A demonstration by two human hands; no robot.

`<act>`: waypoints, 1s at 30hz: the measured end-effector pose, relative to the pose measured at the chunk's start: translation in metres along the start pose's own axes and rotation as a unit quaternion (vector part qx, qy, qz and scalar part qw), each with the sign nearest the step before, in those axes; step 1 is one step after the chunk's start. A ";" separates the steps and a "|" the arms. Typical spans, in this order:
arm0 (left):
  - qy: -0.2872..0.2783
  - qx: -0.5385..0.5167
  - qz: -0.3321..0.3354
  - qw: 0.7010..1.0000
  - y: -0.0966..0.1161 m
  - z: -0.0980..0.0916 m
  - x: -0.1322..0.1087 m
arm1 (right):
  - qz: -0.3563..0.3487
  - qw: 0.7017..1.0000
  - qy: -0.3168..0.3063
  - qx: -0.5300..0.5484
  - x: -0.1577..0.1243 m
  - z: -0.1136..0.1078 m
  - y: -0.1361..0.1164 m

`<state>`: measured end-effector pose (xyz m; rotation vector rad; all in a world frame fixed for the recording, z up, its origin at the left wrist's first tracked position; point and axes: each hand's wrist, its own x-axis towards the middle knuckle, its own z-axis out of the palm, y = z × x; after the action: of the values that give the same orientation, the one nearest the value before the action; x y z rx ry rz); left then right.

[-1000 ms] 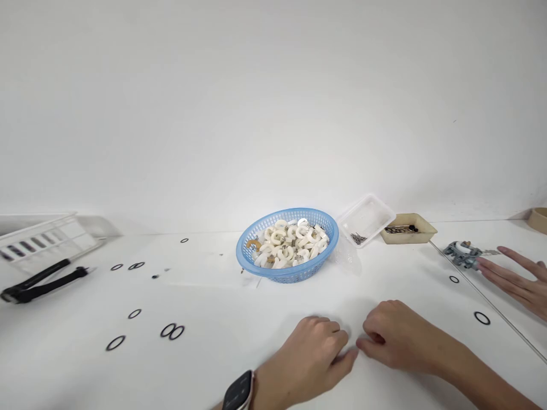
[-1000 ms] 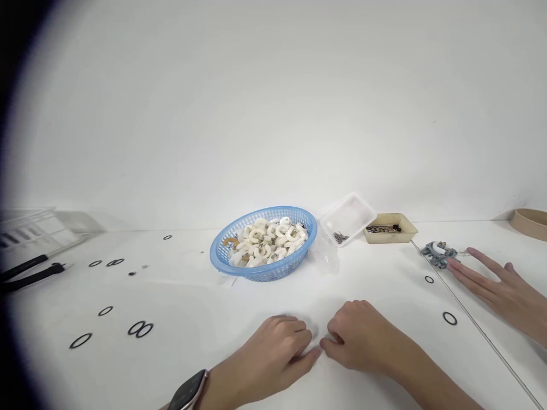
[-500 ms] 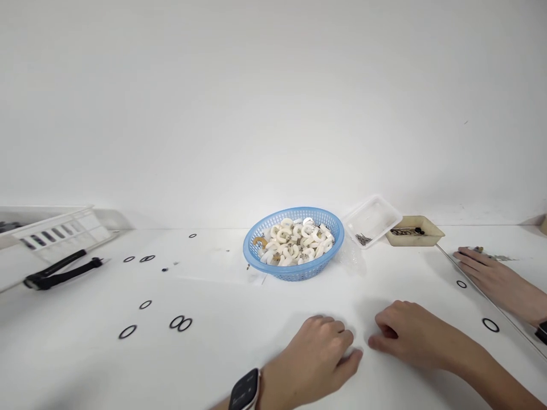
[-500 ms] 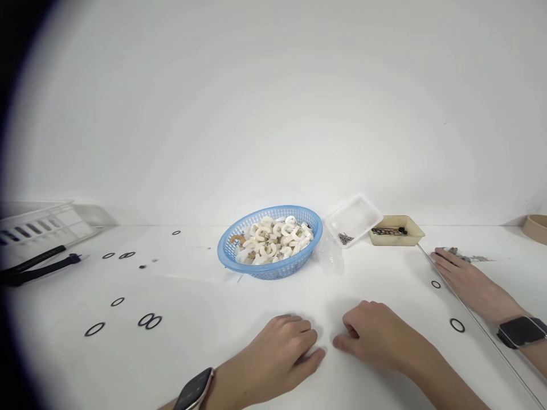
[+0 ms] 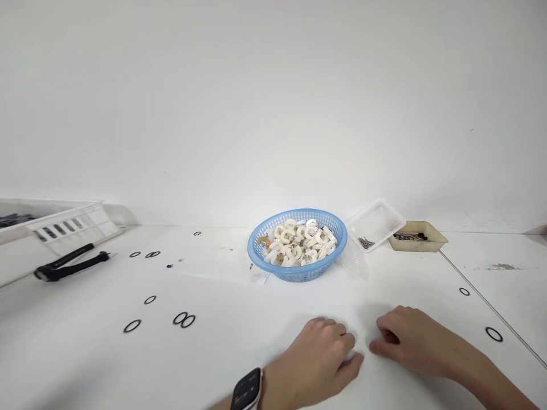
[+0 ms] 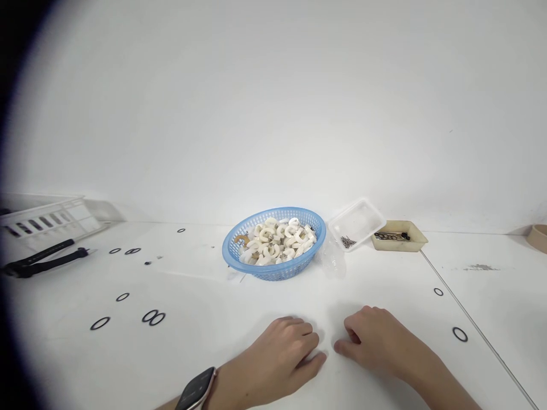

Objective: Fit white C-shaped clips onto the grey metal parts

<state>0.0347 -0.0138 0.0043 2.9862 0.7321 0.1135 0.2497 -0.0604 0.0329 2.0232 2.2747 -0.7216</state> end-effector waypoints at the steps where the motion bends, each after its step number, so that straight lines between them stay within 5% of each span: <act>1: -0.001 0.000 0.000 1.000 0.000 0.000 0.000 | -0.001 1.000 0.001 -0.002 0.000 0.000 0.000; 30: 0.004 -0.004 -0.003 1.000 0.000 0.001 0.000 | -0.002 1.000 0.003 -0.005 0.002 0.001 0.001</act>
<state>0.0348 -0.0140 0.0030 2.9773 0.7395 0.1267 0.2499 -0.0587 0.0309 2.0200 2.2810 -0.7049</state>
